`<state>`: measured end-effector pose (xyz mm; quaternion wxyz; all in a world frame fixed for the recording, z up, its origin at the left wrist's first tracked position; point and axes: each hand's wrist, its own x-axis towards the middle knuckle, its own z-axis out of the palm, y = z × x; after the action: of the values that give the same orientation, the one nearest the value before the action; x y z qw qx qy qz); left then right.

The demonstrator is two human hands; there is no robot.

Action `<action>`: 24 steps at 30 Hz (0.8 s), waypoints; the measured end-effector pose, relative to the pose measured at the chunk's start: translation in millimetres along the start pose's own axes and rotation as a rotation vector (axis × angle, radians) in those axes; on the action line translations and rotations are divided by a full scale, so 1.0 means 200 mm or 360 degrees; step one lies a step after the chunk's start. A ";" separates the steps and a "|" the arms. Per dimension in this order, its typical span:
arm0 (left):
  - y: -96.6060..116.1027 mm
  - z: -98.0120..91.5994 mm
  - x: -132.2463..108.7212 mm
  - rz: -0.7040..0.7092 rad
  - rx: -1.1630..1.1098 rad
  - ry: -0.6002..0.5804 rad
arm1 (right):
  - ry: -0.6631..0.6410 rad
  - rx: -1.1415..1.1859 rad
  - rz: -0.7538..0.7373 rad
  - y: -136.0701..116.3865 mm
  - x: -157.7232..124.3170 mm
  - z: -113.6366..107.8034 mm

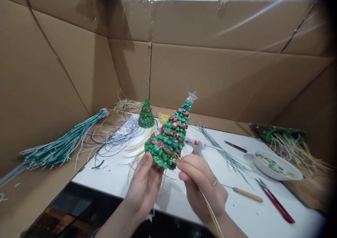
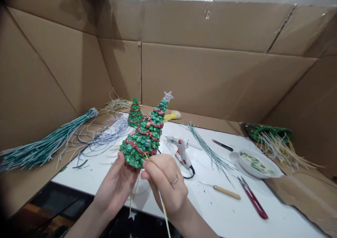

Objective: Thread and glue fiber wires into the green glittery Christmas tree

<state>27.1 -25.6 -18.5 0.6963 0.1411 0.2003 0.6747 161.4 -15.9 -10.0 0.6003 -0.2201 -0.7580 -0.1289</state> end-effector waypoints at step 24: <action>0.00 0.01 -0.01 0.0009 0.0082 -0.0019 | -0.0218 -0.0086 -0.0198 -0.02 0.00 -0.02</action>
<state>26.7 -26.6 -17.1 0.6918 0.1635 0.2129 0.6704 162.5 -21.9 -8.2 0.5318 -0.1969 -0.8057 -0.1712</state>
